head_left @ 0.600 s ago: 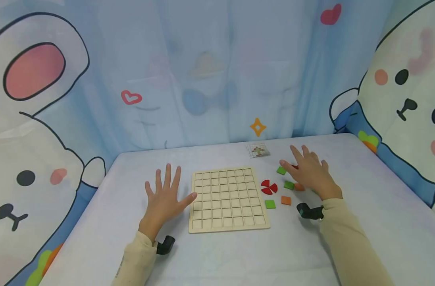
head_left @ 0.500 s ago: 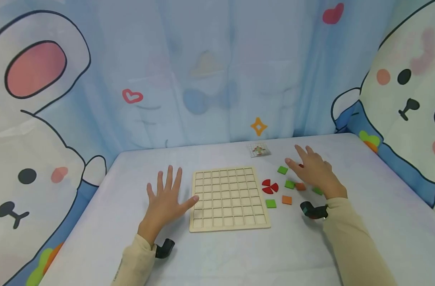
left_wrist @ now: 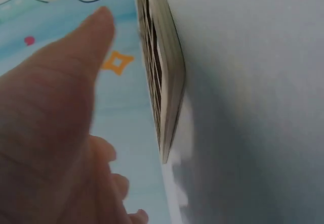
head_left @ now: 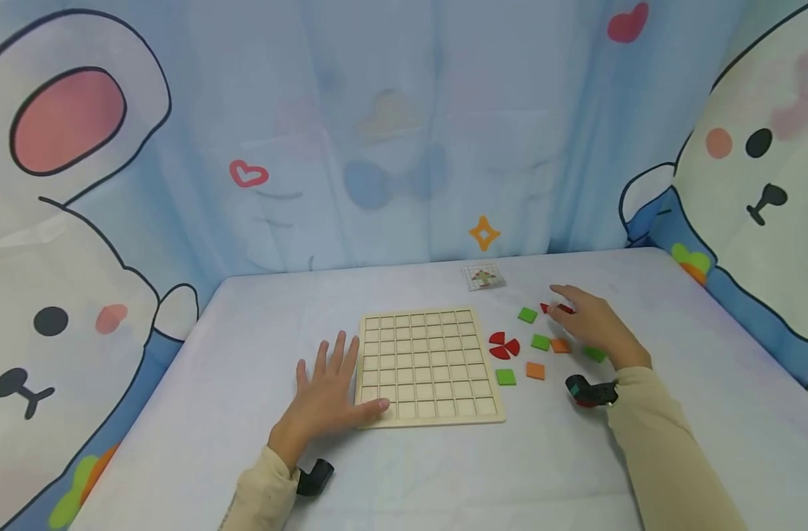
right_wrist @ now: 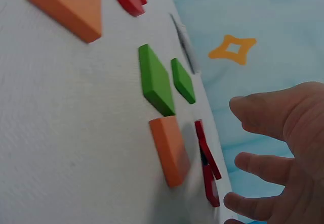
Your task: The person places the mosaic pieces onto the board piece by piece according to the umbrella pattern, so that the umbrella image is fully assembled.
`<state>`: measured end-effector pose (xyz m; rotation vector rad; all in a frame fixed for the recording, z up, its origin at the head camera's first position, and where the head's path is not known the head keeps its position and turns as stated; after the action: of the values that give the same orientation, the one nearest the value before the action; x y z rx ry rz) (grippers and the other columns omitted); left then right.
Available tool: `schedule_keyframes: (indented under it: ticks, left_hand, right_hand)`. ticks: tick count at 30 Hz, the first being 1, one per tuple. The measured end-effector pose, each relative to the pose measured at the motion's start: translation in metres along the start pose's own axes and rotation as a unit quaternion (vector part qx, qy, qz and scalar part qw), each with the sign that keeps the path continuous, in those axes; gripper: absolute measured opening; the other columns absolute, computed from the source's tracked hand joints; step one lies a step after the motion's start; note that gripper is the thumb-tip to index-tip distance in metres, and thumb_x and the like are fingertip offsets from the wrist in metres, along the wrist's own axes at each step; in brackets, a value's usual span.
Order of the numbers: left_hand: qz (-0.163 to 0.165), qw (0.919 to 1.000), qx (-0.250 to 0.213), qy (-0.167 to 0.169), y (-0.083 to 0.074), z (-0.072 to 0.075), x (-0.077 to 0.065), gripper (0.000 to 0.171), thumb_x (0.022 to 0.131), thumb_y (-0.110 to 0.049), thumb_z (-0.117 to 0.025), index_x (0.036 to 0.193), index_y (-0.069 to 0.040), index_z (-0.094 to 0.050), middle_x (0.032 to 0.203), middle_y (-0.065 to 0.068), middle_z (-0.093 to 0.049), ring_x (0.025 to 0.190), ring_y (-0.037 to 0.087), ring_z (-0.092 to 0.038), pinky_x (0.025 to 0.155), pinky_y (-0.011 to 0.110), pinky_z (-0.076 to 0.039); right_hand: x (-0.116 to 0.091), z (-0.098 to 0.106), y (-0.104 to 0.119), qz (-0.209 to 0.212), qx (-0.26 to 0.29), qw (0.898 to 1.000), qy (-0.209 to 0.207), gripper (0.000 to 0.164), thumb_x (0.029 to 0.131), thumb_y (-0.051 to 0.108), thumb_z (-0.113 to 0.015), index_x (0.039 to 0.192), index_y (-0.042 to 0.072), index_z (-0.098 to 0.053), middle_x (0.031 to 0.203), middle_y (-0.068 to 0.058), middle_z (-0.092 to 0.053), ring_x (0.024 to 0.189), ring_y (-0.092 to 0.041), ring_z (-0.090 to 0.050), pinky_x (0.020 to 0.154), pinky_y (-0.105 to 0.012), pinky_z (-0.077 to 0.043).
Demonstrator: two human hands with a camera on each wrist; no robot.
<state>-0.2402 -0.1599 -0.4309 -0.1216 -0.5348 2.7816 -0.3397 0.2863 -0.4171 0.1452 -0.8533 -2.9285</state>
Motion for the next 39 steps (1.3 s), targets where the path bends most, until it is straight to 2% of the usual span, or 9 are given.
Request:
schedule_keyframes:
  ticks: [6,10,14,20,24,30,34,39]
  left_hand:
    - [0.002,0.9987,-0.016,0.048,0.001,-0.007,-0.001,0.125,0.088,-0.074,-0.073,0.173,-0.009,-0.009,0.180,0.012,-0.001,0.163,0.042,0.000,0.120,0.077,0.000]
    - [0.000,0.9969,-0.016,0.078,0.001,-0.008,0.000,0.127,0.087,-0.074,-0.074,0.173,-0.009,-0.007,0.180,0.010,-0.002,0.163,0.042,-0.001,0.121,0.075,0.001]
    - [-0.002,0.9951,0.004,0.099,0.000,-0.006,0.004,0.127,0.086,-0.075,-0.073,0.173,-0.007,-0.010,0.180,0.008,-0.004,0.163,0.040,-0.001,0.122,0.074,0.001]
    - [0.002,0.9912,0.030,0.129,0.002,-0.001,0.016,0.127,0.085,-0.074,-0.077,0.173,-0.010,-0.012,0.180,0.002,-0.005,0.164,0.039,-0.002,0.122,0.074,-0.003]
    - [0.019,0.9882,0.025,0.150,0.003,0.005,0.018,0.131,0.081,-0.070,-0.083,0.174,-0.011,-0.011,0.180,0.001,-0.004,0.164,0.039,-0.002,0.119,0.078,-0.004]
    - [0.036,0.9844,0.022,0.171,-0.001,0.009,0.019,0.133,0.080,-0.065,-0.088,0.173,-0.009,-0.011,0.181,0.004,-0.003,0.163,0.040,-0.002,0.114,0.084,-0.009]
    - [0.049,0.9824,0.023,0.179,-0.002,0.007,0.020,0.134,0.080,-0.064,-0.089,0.173,-0.009,-0.011,0.181,0.003,-0.002,0.164,0.039,-0.001,0.114,0.084,-0.010]
    - [0.052,0.9818,0.027,0.181,-0.003,0.007,0.021,0.132,0.081,-0.064,-0.088,0.174,-0.011,-0.010,0.181,0.002,-0.001,0.164,0.038,0.000,0.115,0.084,-0.010]
  right_hand:
    - [0.013,-0.011,-0.002,-0.010,-0.015,1.000,0.012,0.059,0.111,0.024,-0.055,0.162,-0.003,-0.039,0.165,-0.040,-0.024,0.148,-0.063,-0.025,0.112,-0.079,-0.028]
    - [0.018,-0.016,-0.002,-0.011,-0.056,0.998,0.005,0.054,0.109,0.022,-0.055,0.155,-0.005,-0.048,0.159,-0.039,-0.037,0.141,-0.062,-0.037,0.108,-0.082,-0.032]
    - [0.016,-0.017,0.002,-0.007,-0.086,0.996,-0.022,0.047,0.108,0.019,-0.057,0.147,-0.008,-0.056,0.148,-0.038,-0.052,0.131,-0.060,-0.047,0.105,-0.081,-0.035]
    - [0.014,-0.018,0.009,-0.005,-0.097,0.993,-0.072,0.037,0.106,0.010,-0.060,0.136,-0.010,-0.065,0.137,-0.036,-0.062,0.125,-0.059,-0.053,0.105,-0.075,-0.040]
    - [0.016,-0.019,0.014,-0.001,-0.092,0.992,-0.091,0.032,0.102,0.005,-0.062,0.129,-0.010,-0.069,0.127,-0.035,-0.066,0.114,-0.058,-0.051,0.098,-0.071,-0.044]
    - [0.019,-0.018,0.015,0.033,-0.097,0.987,-0.126,0.023,0.095,-0.001,-0.070,0.115,-0.012,-0.071,0.109,-0.033,-0.069,0.107,-0.055,-0.047,0.093,-0.068,-0.043]
    - [0.019,-0.017,0.015,0.028,-0.079,0.990,-0.116,0.022,0.095,-0.003,-0.072,0.114,-0.012,-0.068,0.106,-0.031,-0.067,0.103,-0.050,-0.049,0.092,-0.064,-0.049]
    - [0.016,-0.013,0.013,0.012,-0.017,0.994,-0.108,0.014,0.100,-0.001,-0.065,0.112,-0.009,-0.065,0.106,-0.027,-0.065,0.098,-0.044,-0.054,0.087,-0.057,-0.053]
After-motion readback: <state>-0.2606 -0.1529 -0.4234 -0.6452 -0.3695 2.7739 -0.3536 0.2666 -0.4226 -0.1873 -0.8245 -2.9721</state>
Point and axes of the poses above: each hand's wrist, its own x-axis towards the middle knuckle, its own z-axis out of the back of the hand, y = z × x, the point moved 4 cm from there along x, towards the middle knuckle
